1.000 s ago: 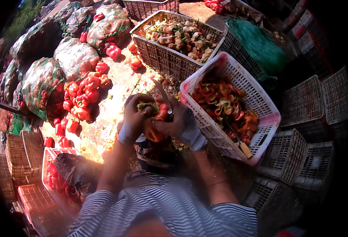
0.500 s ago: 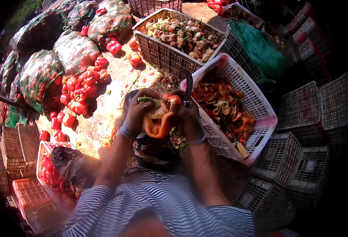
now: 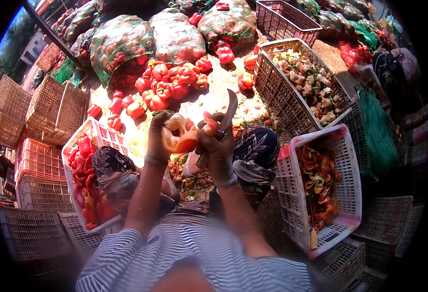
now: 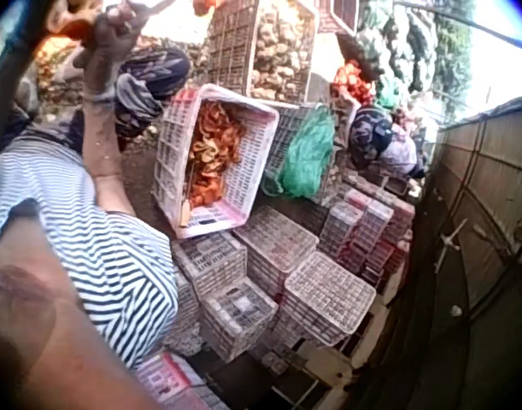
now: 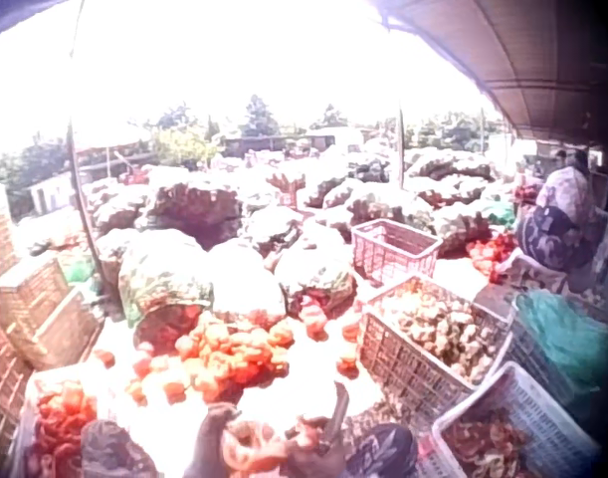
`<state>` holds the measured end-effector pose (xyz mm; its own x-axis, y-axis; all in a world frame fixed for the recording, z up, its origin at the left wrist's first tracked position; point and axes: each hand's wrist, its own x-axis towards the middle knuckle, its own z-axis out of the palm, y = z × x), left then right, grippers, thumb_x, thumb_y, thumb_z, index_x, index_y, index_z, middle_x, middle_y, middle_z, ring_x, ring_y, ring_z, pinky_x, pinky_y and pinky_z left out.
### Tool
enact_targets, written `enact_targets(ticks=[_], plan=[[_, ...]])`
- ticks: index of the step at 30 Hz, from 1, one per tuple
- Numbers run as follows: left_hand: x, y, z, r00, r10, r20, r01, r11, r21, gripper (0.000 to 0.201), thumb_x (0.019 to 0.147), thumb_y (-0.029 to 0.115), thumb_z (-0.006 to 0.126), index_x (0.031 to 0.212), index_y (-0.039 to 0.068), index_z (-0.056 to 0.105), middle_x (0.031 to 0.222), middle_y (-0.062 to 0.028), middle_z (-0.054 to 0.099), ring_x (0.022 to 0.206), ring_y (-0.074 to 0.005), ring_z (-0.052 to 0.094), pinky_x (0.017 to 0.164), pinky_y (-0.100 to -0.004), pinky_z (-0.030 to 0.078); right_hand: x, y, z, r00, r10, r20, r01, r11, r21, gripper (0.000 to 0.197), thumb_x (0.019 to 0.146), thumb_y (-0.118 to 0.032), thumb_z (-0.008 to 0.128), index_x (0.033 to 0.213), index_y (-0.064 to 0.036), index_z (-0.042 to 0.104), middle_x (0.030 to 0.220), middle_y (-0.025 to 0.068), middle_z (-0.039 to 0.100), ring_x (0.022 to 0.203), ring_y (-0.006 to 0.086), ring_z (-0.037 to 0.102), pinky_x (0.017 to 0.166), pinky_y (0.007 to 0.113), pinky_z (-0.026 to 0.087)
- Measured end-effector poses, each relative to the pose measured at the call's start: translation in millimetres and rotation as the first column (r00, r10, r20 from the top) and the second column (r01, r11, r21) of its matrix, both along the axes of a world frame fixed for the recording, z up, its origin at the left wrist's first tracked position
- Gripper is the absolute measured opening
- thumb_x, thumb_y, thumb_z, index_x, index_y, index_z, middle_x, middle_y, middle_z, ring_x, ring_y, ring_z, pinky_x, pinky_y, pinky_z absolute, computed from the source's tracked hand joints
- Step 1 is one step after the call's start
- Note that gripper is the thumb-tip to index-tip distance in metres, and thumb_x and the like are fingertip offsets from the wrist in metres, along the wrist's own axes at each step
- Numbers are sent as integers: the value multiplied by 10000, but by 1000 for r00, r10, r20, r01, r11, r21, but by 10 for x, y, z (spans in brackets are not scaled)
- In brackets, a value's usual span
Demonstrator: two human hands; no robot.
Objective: The person cores red bell peppers using a knife, placing the processed peppers into a crate and the discarded stems into a separate basket.
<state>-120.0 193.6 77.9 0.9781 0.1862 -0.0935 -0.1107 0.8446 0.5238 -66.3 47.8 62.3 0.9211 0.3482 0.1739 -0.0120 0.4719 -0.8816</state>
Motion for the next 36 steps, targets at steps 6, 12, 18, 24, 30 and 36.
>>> enact_targets(ticks=[6,12,18,24,30,36], plan=[[-146,209,-458,916,399,-51,-278,720,635,225,878,169,575,1047,20,576,990,-49,576,935,-144,565,865,-308,471,148,-215,65,876,400,-270,-479,792,-380,470,749,-134,784,1145,-52,545,856,41,609,645,95,559,587,257,470],[-117,233,-603,958,239,-161,-69,733,677,198,883,126,593,1035,4,559,936,-58,582,877,-129,559,832,-286,468,341,-333,350,850,285,444,117,719,-685,610,759,-314,793,1244,-43,541,1117,174,636,952,286,658,833,363,525],[-52,-70,-910,964,206,-169,-76,820,567,173,936,145,574,1041,8,558,943,-57,599,883,-137,578,813,-298,483,251,-162,186,658,603,451,198,439,-876,672,805,-407,698,1383,-166,451,1161,151,654,1021,329,655,850,415,536],[-156,-206,-868,973,148,-180,-25,834,551,187,955,162,550,1061,9,563,966,-60,608,892,-130,593,813,-283,497,297,-239,282,666,709,232,66,254,-965,608,779,-396,684,1313,-160,517,1093,164,672,991,349,660,836,436,528],[-106,-260,-558,1000,24,-15,-6,705,709,226,962,161,533,1125,4,553,1045,-77,624,974,-151,609,878,-295,501,292,-299,282,645,700,306,82,335,-939,624,753,-409,692,1299,-165,515,1096,174,673,1013,349,657,843,438,524],[-118,-317,-867,950,-124,285,-283,41,958,251,951,153,535,1142,-7,559,1027,-81,626,950,-159,615,870,-291,501,344,-377,158,585,804,108,19,120,-993,645,760,-404,693,1314,-169,460,1044,189,685,975,366,668,820,447,524]])
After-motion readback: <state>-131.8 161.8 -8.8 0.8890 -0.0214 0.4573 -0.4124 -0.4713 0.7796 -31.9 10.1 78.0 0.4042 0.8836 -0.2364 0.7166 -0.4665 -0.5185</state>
